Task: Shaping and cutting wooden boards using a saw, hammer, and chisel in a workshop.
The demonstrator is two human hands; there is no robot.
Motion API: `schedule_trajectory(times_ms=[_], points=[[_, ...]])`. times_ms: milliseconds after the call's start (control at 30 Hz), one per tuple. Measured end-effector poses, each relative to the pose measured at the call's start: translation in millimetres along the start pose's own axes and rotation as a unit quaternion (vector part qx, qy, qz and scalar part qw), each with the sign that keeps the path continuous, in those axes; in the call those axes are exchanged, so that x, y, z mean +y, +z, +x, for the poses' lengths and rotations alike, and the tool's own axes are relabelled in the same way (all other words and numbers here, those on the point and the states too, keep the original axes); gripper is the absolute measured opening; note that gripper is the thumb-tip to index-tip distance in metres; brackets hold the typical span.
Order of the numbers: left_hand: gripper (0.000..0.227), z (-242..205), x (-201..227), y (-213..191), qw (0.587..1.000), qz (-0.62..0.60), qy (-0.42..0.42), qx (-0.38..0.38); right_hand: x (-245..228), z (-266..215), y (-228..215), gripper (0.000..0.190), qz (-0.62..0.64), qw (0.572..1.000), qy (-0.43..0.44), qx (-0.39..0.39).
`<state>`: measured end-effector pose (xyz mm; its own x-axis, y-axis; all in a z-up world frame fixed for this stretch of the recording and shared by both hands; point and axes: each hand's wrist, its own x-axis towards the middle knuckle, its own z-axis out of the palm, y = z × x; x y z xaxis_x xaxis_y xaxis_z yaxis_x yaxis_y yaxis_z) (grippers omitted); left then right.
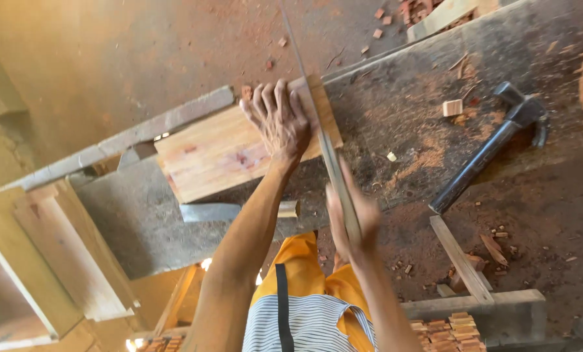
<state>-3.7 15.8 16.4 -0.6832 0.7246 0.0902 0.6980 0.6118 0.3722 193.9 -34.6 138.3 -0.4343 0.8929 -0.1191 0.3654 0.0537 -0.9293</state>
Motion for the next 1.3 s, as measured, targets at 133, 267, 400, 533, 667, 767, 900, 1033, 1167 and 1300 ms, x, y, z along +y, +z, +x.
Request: schedule_trajectory(times_ms=[133,267,400,533,667,767,900,1033,1167,1300], points=[[0.032,-4,1,-7,1.0,0.004,0.001,-0.003,-4,-145,-59,0.052,-0.089,0.989,0.121,-0.01],[0.033,-3,-2,-4,1.0,-0.002,-0.005,-0.008,2,-74,-27,0.05,0.095,0.992,0.082,-0.011],[0.034,-1,-2,-2,1.0,0.006,-0.004,-0.01,28,39,30,0.052,0.038,0.999,-0.037,-0.002],[0.033,-3,-1,-5,1.0,0.011,-0.01,-0.019,-7,21,12,0.05,0.059,0.998,0.035,-0.008],[0.033,-6,0,-7,0.999,0.013,-0.022,-0.037,-31,-148,-70,0.064,-0.169,0.939,0.286,-0.088],[0.033,-2,1,-7,0.999,0.01,-0.022,-0.034,-55,-77,-47,0.057,-0.086,0.98,0.167,-0.063],[0.034,0,0,-6,0.999,0.012,-0.024,-0.035,-5,45,20,0.048,0.008,0.999,-0.032,-0.015],[0.033,1,3,-8,0.998,0.0,-0.039,-0.044,-18,66,22,0.048,-0.031,0.999,-0.008,-0.018],[0.036,2,2,-8,0.998,0.004,-0.036,-0.06,-85,-33,-43,0.045,0.082,0.996,0.01,-0.029],[0.037,3,1,-5,0.998,0.012,-0.029,-0.05,-59,-26,-38,0.045,0.01,0.999,0.02,-0.027]])
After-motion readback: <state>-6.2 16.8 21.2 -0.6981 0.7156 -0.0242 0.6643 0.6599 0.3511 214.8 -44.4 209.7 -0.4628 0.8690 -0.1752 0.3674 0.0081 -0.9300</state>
